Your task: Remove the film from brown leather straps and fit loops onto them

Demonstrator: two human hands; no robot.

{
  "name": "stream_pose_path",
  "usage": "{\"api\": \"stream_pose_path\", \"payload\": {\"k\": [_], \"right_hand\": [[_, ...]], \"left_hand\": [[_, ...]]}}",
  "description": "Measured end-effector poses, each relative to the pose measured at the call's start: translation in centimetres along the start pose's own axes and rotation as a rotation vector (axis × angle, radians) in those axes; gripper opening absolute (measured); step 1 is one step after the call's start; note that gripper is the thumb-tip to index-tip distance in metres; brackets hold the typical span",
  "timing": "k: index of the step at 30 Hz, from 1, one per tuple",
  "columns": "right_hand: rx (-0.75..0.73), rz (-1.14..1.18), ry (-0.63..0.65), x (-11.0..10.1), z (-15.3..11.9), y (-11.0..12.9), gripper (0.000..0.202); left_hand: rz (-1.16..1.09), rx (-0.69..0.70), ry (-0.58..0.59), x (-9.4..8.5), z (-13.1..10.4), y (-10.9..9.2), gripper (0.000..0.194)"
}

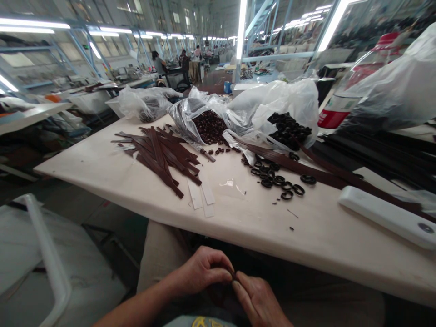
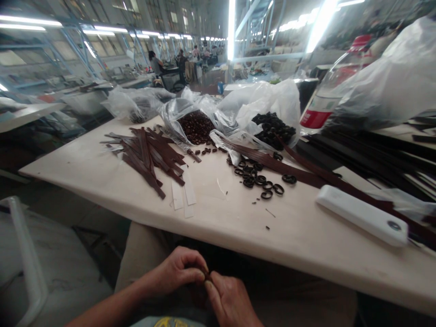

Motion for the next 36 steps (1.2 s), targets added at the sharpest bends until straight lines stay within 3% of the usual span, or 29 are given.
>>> {"api": "stream_pose_path", "payload": {"k": [5,10,24,36], "right_hand": [[0.042,-0.053,-0.026,-0.1,0.1,-0.2,0.042],[0.060,0.042,-0.001,0.2,0.2,-0.2,0.040],[0.068,0.054,0.014,-0.9,0.0,-0.3,0.032],[0.048,0.104,-0.030,-1.3,0.0,0.6,0.040]], "left_hand": [[0.114,0.043,-0.013,-0.3,0.2,-0.5,0.013],[0.157,0.036,-0.003,-0.1,0.0,-0.5,0.014],[0.116,0.040,0.014,0.1,0.4,-0.3,0.015],[0.091,0.032,-0.021,0.2,0.2,-0.5,0.015]]}}
Point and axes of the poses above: each hand's wrist, its own z-axis towards the middle knuckle, its own x-axis out of the palm, y = z × x, the point moved 7 cm from there along z, towards the middle knuckle, and after that the axes turned 4 degrees about -y, right-handed, at the moved point
